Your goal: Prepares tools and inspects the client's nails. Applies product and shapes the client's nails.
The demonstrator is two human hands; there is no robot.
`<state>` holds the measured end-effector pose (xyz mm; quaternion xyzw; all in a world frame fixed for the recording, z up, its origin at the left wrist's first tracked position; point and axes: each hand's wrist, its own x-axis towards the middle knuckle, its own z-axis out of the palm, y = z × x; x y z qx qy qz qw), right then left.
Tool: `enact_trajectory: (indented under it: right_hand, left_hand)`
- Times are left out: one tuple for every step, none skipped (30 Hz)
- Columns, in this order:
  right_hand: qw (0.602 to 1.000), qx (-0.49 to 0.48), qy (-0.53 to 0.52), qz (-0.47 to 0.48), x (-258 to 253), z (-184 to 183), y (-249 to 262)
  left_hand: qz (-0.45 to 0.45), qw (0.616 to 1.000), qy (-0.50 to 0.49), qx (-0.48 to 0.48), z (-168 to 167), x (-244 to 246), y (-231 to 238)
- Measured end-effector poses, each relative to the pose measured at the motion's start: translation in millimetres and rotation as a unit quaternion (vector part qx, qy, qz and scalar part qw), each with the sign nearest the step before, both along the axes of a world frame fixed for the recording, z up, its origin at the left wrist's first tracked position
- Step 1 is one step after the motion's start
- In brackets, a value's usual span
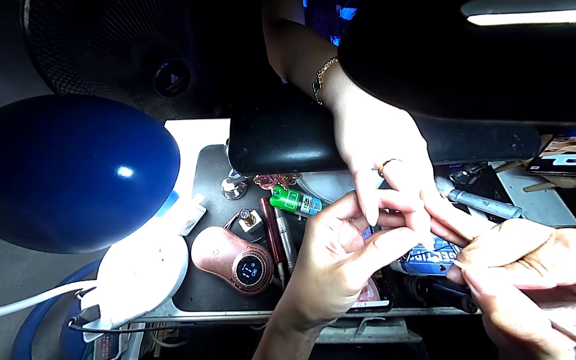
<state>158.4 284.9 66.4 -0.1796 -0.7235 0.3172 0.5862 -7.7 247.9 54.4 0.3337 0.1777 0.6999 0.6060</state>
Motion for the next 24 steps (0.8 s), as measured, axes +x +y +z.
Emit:
enact_trajectory:
  right_hand:
    - [1.0, 0.001, 0.004, 0.001, -0.1, -0.5, 0.5]
    - [1.0, 0.002, 0.006, 0.006, 0.4, -1.0, 1.1]
    - [1.0, 0.002, 0.007, 0.011, 0.6, -0.9, 1.7]
    - [1.0, 0.003, 0.009, 0.013, 0.4, -0.6, 2.2]
    - [1.0, 0.002, 0.008, 0.013, 0.2, -0.4, 2.5]
    - [1.0, 0.0, 0.008, 0.015, 0.6, -0.3, 2.8]
    - [1.0, -0.002, 0.009, 0.017, 0.9, -0.6, 3.2]
    - [1.0, -0.002, 0.013, 0.016, 0.7, -0.8, 3.4]
    - [1.0, 0.0, 0.013, 0.017, 0.4, -0.6, 3.5]
    - [1.0, 0.0, 0.015, 0.02, 0.2, -0.6, 3.4]
    - [1.0, 0.0, 0.014, 0.022, 0.1, -0.2, 3.3]
    - [1.0, -0.001, 0.009, 0.022, 0.3, 0.6, 3.3]
    - [1.0, -0.005, 0.006, 0.024, 0.9, 1.2, 3.2]
    - [1.0, -0.007, 0.003, 0.026, 1.5, 1.3, 3.7]
    - [1.0, -0.005, 0.004, 0.027, 1.7, 1.1, 4.3]
    - [1.0, -0.001, 0.006, 0.025, 1.5, 0.5, 5.0]
    - [1.0, 0.001, 0.011, 0.027, 1.6, -0.1, 5.5]
    - [0.999, 0.002, 0.014, 0.029, 1.6, -0.2, 5.6]
    - [0.999, -0.001, 0.014, 0.029, 1.6, 0.1, 5.1]
    - [0.999, -0.004, 0.017, 0.029, 1.6, 0.1, 4.4]
    - [1.0, -0.003, 0.015, 0.019, 1.5, 0.0, 4.1]
    - [1.0, -0.003, 0.015, 0.014, 2.2, -0.7, 4.2]
    - [1.0, -0.002, 0.014, 0.012, 3.2, -1.6, 4.5]
    - [1.0, -0.001, 0.016, 0.01, 3.4, -2.4, 4.7]
  left_hand:
    - [0.001, 1.0, 0.0, 0.001, -0.1, 0.1, 0.0]
    - [0.0, 1.0, -0.002, 0.003, -0.4, 0.1, 0.1]
    - [-0.001, 1.0, -0.004, 0.003, -0.6, 0.1, 0.1]
    - [-0.002, 1.0, -0.006, 0.003, -1.0, 0.1, 0.1]
    - [-0.002, 1.0, -0.006, 0.001, -1.0, 0.0, 0.1]
    - [-0.003, 1.0, -0.005, -0.001, -0.6, -0.1, 0.1]
    - [-0.004, 1.0, -0.005, -0.001, -0.3, -0.3, 0.1]
    - [-0.006, 1.0, -0.006, 0.0, -0.2, -0.5, 0.2]
    - [-0.006, 1.0, -0.006, -0.001, -0.1, -0.5, 0.1]
    - [-0.006, 1.0, -0.009, -0.003, 0.0, -0.4, 0.0]
    - [-0.006, 1.0, -0.011, -0.005, 0.0, -0.3, -0.2]
    - [-0.006, 1.0, -0.011, -0.007, 0.1, -0.3, -0.3]
    - [-0.006, 1.0, -0.009, -0.009, 0.2, -0.3, -0.3]
    - [-0.006, 1.0, -0.006, -0.01, 0.5, -0.3, -0.4]
    - [-0.006, 1.0, -0.005, -0.01, 0.5, -0.5, -0.7]
    - [-0.007, 1.0, -0.002, -0.01, 0.5, -0.7, -0.8]
    - [-0.006, 1.0, -0.001, -0.009, 0.3, -0.7, -1.0]
    - [-0.005, 1.0, 0.001, -0.007, 0.1, -0.7, -1.0]
    - [-0.005, 1.0, 0.002, -0.005, -0.1, -0.6, -1.1]
    - [-0.006, 1.0, 0.002, -0.005, -0.2, -0.5, -1.2]
    - [-0.007, 1.0, 0.0, -0.007, 0.0, -0.4, -1.5]
    - [-0.009, 1.0, -0.005, -0.01, 0.1, -0.3, -1.8]
    - [-0.012, 1.0, -0.009, -0.012, -0.2, -0.2, -2.3]
    - [-0.013, 1.0, -0.012, -0.013, -0.6, -0.3, -2.6]
